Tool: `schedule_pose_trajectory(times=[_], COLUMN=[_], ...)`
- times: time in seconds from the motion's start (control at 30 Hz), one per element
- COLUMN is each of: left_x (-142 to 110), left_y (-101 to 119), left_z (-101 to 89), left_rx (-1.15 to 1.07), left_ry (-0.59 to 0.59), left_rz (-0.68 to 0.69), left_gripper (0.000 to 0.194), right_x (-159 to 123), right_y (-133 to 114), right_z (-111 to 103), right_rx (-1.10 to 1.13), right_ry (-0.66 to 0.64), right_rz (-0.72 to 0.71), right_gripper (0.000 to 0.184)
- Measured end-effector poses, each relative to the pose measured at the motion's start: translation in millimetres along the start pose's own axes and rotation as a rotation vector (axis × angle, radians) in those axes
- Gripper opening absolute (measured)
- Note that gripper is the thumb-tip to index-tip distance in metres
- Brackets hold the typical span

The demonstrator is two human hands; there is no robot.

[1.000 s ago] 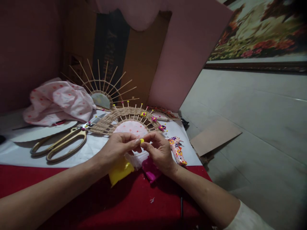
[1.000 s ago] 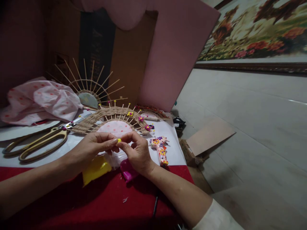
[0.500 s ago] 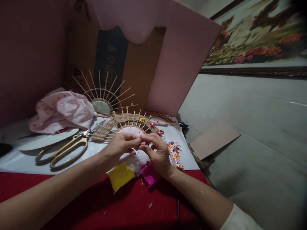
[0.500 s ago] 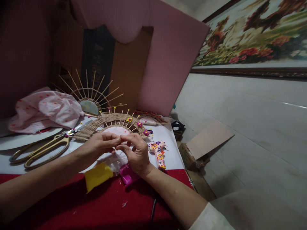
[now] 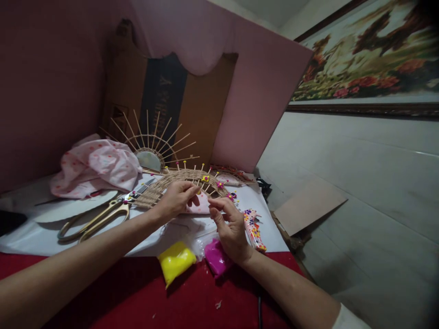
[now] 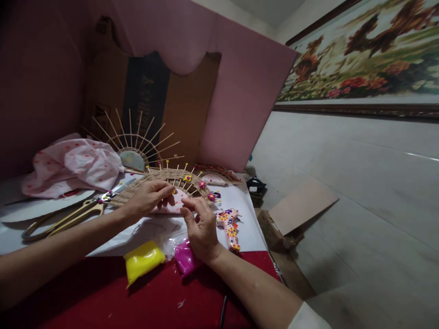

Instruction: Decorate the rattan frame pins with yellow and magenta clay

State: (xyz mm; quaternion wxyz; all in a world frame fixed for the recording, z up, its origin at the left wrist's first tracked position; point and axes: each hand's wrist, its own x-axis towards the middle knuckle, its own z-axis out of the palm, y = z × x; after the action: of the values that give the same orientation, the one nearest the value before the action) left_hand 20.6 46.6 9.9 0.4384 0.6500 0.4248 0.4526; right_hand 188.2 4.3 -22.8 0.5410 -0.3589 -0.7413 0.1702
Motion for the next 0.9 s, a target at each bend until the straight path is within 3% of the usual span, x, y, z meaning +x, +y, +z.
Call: schedule_pose_trajectory(times=[0.07,0.23,0.6,0.8,0.9], left_x=[-3.0,-14.4,-22.1,-31.8,-37.7], left_y=[-2.1,-8.7,-10.9,-3.9,-6.1], left_z=[-3.7,-11.7,-4.2,6.4,16.7], left_rx=[-0.073,-0.086,-0.094,0.037,0.028], left_ry=[0.063,0.109,0.016,-0.103,-0.112], left_rz=[-0.029,-0.004,0.011,0.003,-0.039], left_gripper=[0.023,0.027,0.022,0.048,0.049], right_x=[-0.5,-1.5,-0.5,-2.0,-3.5], right_y=[-1.1,-2.6,-0.5,0.9,0.3], right_z=[-0.4,0.6,1.0,4.6,5.4], right_rx=[-0.004,0.006,-0.025,-0.038,-0.04], right_ry=[0.0,-0.006,-0.009,-0.075,-0.081], right_rz=[-0.003,-0.03,-0.09,-0.102,-0.138], right_gripper=[0.015,0.013,0.01,0.023,0.011])
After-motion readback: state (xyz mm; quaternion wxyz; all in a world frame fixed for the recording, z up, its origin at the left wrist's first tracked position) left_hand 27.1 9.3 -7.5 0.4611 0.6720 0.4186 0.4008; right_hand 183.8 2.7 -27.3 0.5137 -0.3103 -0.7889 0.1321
